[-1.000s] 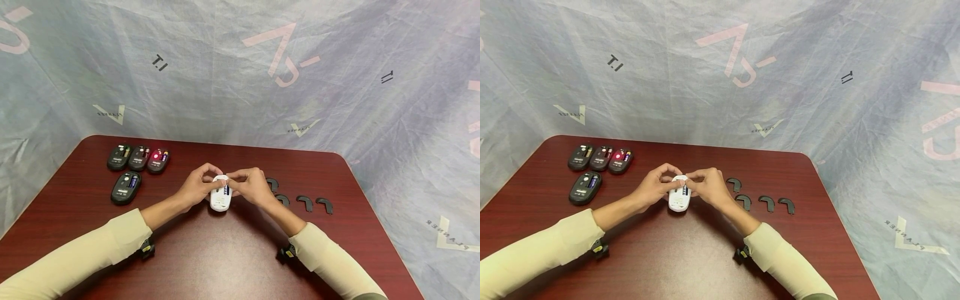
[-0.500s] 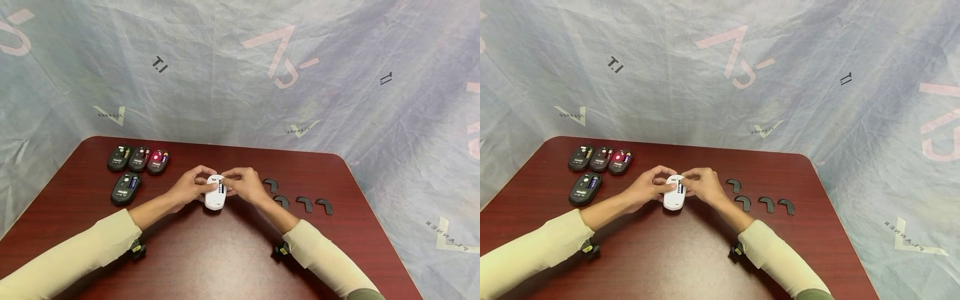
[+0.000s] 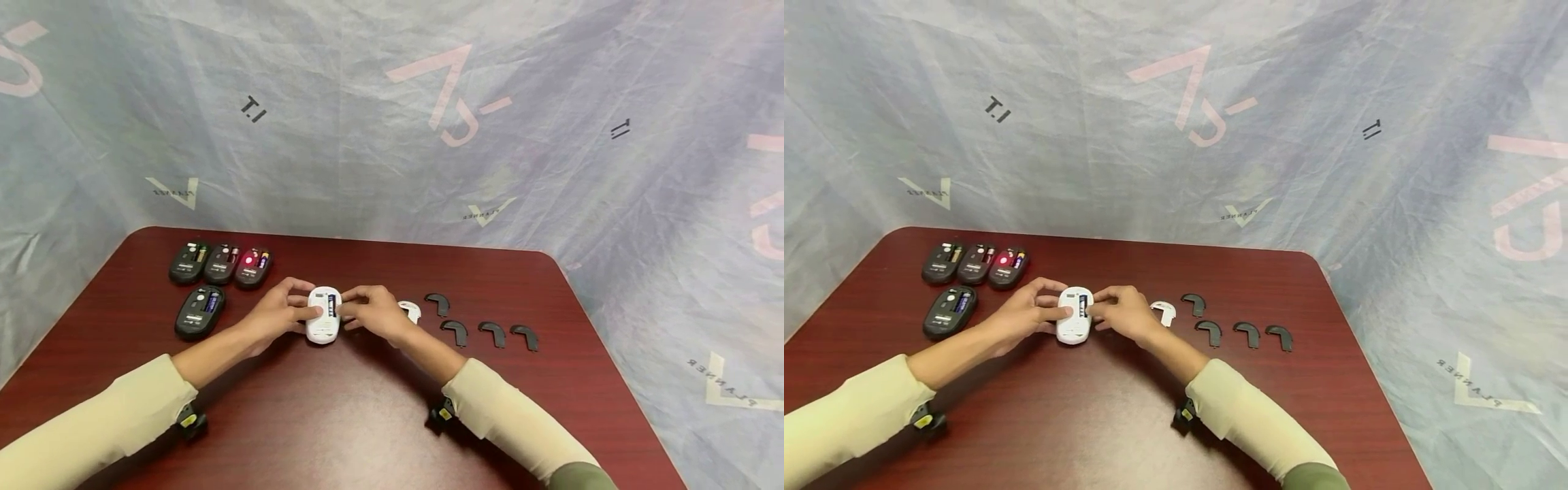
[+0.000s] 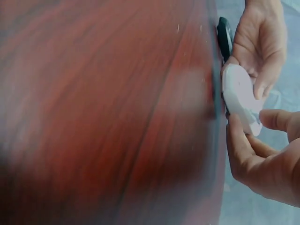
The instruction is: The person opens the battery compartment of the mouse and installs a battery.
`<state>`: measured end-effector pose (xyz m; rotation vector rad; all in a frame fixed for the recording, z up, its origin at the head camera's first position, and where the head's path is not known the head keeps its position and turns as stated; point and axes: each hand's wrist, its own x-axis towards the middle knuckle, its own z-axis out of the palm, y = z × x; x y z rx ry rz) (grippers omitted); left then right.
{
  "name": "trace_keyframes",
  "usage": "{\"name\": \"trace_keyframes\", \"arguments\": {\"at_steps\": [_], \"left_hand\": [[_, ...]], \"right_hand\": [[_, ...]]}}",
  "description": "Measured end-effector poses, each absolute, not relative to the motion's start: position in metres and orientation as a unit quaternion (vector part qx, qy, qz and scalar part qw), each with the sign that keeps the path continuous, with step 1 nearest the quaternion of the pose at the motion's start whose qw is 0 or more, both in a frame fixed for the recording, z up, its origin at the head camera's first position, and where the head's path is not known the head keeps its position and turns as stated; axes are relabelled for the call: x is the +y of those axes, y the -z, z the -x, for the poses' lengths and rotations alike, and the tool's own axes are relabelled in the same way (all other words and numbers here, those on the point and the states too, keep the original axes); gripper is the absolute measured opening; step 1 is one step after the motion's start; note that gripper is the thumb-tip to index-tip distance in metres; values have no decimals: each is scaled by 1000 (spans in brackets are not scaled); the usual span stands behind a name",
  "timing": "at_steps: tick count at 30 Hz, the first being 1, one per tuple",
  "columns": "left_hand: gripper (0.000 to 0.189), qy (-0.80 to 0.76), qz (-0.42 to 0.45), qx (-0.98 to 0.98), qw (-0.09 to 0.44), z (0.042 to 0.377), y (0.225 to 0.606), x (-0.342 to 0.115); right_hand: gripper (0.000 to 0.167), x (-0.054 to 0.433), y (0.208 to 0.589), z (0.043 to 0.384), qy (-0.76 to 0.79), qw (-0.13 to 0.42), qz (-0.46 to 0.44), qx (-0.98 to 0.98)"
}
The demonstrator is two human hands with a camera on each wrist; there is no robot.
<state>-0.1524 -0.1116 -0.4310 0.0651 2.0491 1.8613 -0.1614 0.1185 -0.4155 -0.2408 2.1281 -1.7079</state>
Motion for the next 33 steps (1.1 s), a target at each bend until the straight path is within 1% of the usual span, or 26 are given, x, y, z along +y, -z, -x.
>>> {"name": "trace_keyframes", "arguments": {"at_steps": [4,10,17,26,33], "left_hand": [[56,-642,2,749,163,147,429,-121],[54,-591,15,796,133,142,425,-135],[51,-517,27,846,126,138,423,-150],[62,-478,36,871,109,130,420,-163],[71,-505,50,852,127,123,418,-166]], "right_hand": [[36,105,416,159,623,229,76,744],[36,84,417,159,644,242,48,724],[37,64,421,161,666,265,41,696],[42,44,419,163,677,282,24,679],[47,26,416,168,673,293,28,679]]}}
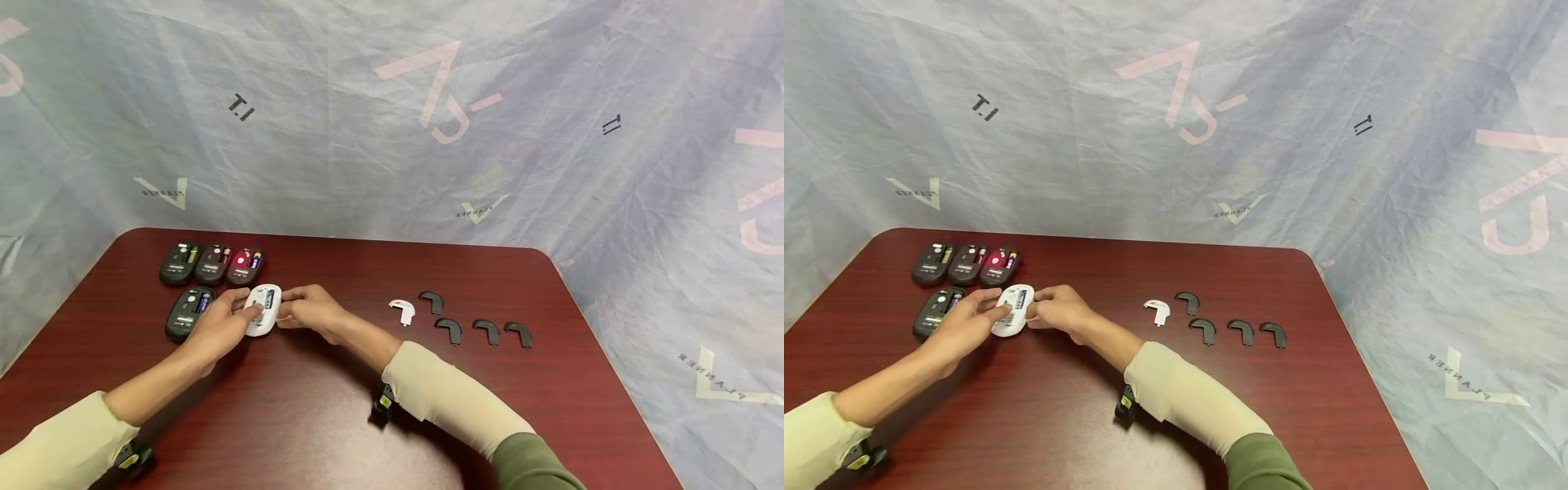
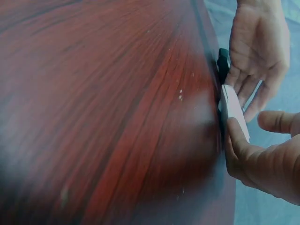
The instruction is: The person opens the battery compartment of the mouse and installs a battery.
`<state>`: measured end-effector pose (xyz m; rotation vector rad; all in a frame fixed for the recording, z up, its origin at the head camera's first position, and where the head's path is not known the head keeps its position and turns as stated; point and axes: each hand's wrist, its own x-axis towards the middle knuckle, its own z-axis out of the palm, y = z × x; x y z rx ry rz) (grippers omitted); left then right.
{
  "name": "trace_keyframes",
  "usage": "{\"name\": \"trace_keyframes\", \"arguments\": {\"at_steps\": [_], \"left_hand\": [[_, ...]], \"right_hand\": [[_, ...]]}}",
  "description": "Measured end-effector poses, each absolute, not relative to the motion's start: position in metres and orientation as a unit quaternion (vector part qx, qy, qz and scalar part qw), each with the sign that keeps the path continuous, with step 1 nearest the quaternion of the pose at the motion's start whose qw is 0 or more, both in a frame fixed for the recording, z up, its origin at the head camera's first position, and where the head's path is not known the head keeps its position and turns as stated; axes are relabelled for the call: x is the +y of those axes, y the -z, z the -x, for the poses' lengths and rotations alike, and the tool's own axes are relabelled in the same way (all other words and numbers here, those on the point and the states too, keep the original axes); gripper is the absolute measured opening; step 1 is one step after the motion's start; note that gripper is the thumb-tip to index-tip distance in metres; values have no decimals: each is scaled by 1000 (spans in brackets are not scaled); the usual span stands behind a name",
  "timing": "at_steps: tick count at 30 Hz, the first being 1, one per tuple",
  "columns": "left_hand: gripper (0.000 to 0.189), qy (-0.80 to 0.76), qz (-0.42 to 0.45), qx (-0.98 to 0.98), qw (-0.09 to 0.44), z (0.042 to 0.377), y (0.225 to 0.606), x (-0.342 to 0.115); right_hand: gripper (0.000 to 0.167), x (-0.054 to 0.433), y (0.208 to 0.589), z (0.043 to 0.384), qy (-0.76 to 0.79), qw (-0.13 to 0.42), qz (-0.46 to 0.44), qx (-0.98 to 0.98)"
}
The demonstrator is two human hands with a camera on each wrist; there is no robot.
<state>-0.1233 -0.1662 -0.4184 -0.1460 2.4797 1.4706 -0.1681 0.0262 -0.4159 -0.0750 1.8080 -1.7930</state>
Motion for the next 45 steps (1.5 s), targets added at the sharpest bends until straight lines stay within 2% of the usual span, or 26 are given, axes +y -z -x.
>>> {"name": "trace_keyframes", "arguments": {"at_steps": [19,45], "left_hand": [[77,-494,73,856,132,121,418,-190],[72,-458,61,881,103,114,417,-196]], "right_hand": [[56,-15,416,169,703,303,-1,643],[50,-26,418,169,700,302,-7,647]]}}
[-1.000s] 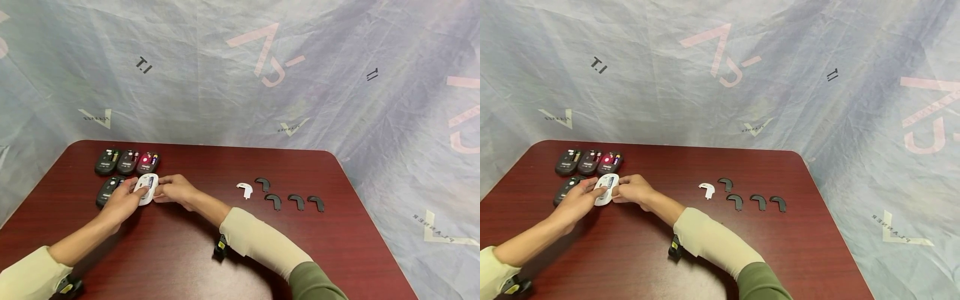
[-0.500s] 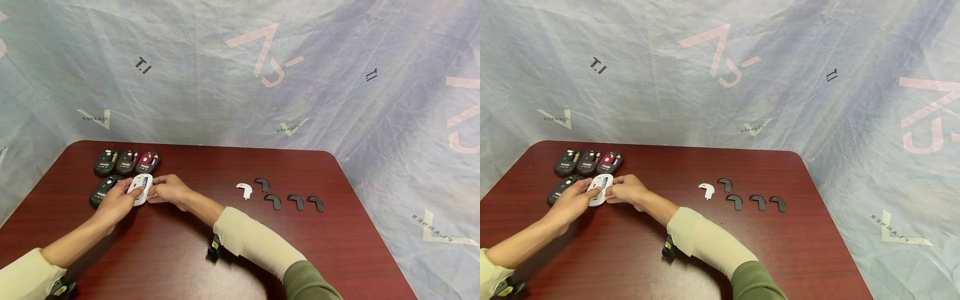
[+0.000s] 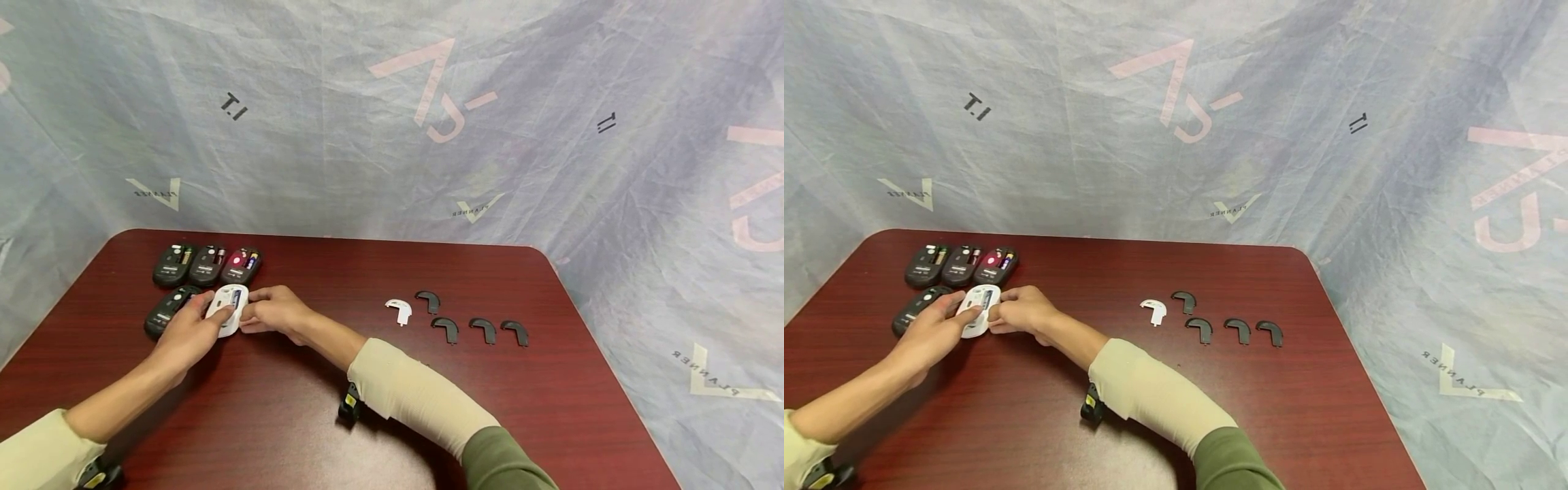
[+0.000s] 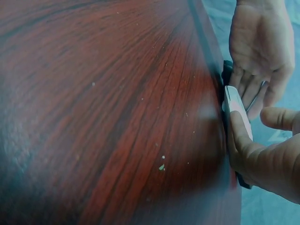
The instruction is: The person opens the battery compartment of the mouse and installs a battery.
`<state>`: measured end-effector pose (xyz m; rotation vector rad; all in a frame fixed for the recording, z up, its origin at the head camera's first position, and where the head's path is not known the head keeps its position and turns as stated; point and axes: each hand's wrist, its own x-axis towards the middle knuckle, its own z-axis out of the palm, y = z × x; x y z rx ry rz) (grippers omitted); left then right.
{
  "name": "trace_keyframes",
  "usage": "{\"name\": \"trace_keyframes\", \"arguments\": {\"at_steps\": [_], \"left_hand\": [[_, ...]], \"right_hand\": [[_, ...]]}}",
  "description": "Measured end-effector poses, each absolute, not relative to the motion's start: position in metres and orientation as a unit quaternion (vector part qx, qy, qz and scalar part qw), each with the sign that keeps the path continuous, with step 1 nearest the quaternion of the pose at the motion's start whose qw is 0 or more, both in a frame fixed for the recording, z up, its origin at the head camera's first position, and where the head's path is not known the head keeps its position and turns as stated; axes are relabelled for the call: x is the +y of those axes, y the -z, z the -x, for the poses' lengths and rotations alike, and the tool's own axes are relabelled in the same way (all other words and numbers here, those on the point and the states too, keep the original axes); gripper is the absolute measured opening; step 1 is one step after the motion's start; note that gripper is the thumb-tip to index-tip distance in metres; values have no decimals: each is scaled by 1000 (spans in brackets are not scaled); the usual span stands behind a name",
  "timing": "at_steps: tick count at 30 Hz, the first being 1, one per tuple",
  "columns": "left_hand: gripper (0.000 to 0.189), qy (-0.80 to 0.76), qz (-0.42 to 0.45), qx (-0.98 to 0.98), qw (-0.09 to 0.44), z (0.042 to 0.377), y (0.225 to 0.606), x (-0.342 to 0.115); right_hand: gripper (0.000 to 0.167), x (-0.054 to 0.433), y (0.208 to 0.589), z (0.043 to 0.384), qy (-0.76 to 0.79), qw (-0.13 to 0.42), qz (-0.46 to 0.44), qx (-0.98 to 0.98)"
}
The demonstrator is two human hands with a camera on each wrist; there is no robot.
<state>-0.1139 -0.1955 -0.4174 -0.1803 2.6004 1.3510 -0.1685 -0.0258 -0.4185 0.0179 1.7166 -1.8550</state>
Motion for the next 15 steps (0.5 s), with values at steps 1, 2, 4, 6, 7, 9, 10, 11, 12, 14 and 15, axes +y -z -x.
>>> {"name": "trace_keyframes", "arguments": {"at_steps": [1,2,4,6,7,9,10,11,12,14,15], "left_hand": [[73,-454,62,883,100,113,417,-196],[74,-451,64,885,98,113,416,-196],[75,-448,64,887,92,111,416,-197],[75,-439,60,893,80,109,415,-197],[75,-436,55,895,73,108,415,-197],[72,-428,44,901,57,107,414,-196],[71,-422,38,905,46,106,414,-195],[70,-415,32,909,36,105,413,-194],[68,-409,26,912,26,105,413,-193],[66,-400,16,916,9,105,412,-189],[65,-396,12,918,0,105,412,-186]], "right_hand": [[49,-25,418,169,699,303,-7,647],[48,-25,418,169,699,304,-6,648],[47,-24,418,169,697,306,-4,648],[46,-22,418,169,698,306,-3,648],[46,-21,418,169,698,306,-1,647],[47,-16,418,169,695,306,6,651],[48,-13,418,169,693,305,10,653],[49,-10,417,169,692,304,14,655],[50,-6,417,169,689,304,19,658],[50,3,416,169,682,303,32,665],[50,7,415,170,679,302,37,668]]}}
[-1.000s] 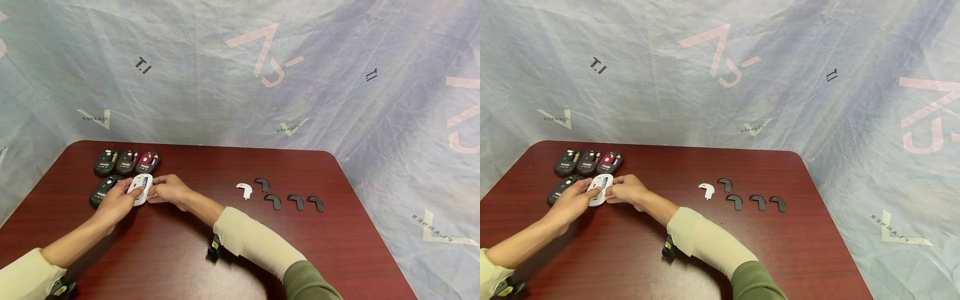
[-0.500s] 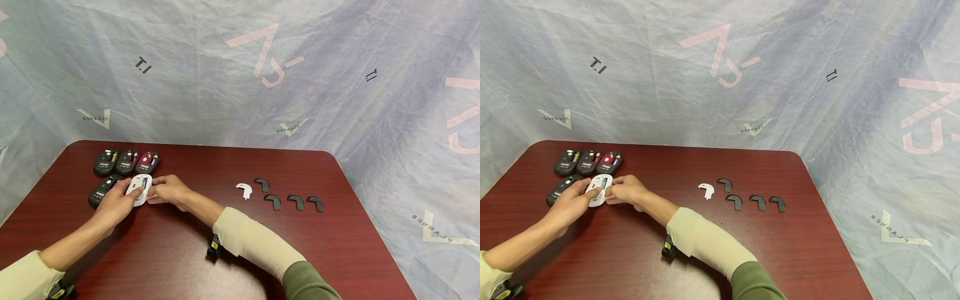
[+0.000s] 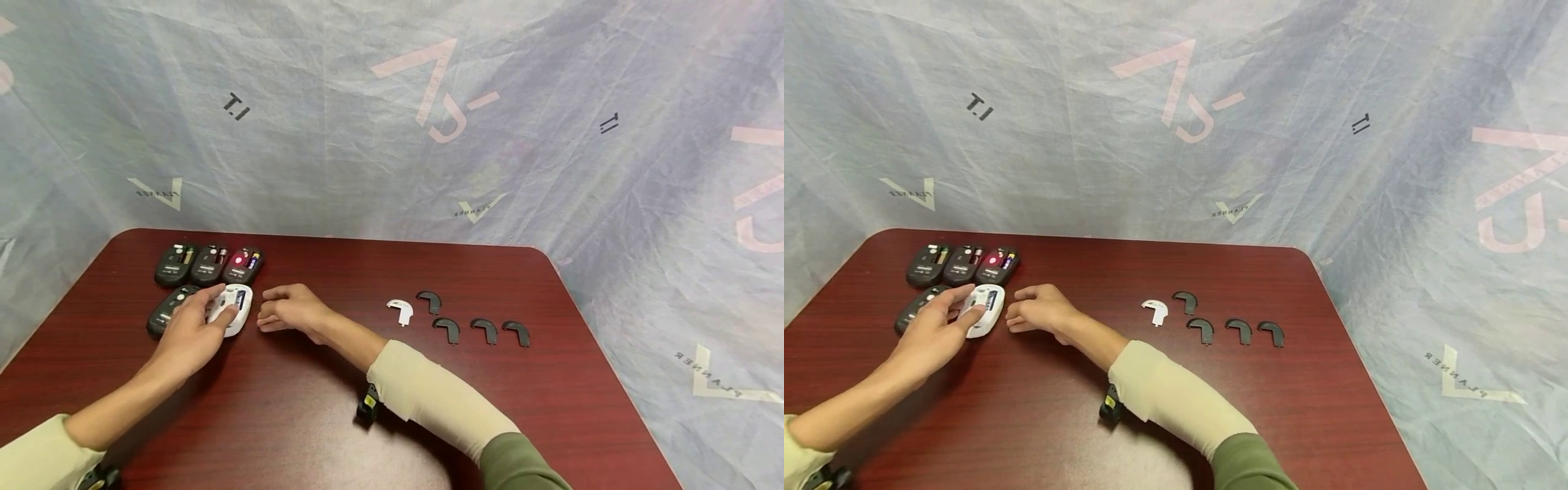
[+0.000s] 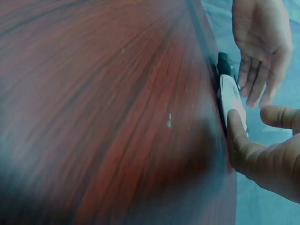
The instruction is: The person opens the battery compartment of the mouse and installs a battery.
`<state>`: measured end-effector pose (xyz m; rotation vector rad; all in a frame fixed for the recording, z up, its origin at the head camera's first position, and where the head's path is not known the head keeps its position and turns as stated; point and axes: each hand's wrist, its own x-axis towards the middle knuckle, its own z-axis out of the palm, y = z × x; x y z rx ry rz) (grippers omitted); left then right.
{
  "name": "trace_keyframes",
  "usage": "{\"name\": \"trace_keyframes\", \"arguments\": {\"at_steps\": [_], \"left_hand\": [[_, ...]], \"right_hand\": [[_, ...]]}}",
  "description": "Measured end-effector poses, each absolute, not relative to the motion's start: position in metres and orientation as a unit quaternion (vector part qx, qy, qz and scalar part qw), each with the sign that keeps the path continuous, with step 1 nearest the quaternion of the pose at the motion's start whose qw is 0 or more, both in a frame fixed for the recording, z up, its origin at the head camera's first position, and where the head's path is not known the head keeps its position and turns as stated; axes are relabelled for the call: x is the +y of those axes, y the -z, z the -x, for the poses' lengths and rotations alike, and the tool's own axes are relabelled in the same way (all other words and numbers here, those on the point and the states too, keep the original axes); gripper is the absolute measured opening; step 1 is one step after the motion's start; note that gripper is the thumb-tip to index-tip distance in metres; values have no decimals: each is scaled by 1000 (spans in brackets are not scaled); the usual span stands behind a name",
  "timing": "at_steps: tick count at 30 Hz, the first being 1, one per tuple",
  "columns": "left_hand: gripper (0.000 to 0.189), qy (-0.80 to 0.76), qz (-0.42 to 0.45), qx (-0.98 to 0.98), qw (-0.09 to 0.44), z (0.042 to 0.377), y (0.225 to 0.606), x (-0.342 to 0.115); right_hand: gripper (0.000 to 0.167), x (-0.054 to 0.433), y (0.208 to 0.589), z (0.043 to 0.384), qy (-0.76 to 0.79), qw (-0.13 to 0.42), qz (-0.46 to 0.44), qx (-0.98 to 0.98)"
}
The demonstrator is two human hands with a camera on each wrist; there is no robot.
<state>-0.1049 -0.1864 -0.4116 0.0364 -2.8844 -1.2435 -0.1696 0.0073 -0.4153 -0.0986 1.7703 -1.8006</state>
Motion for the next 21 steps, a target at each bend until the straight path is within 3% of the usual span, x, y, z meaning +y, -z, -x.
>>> {"name": "trace_keyframes", "arguments": {"at_steps": [8,21], "left_hand": [[62,398,25,-917,27,113,407,-154],[77,394,78,-915,-34,152,400,-93]], "right_hand": [[46,50,410,173,664,278,70,690],[49,135,400,177,605,237,103,754]]}}
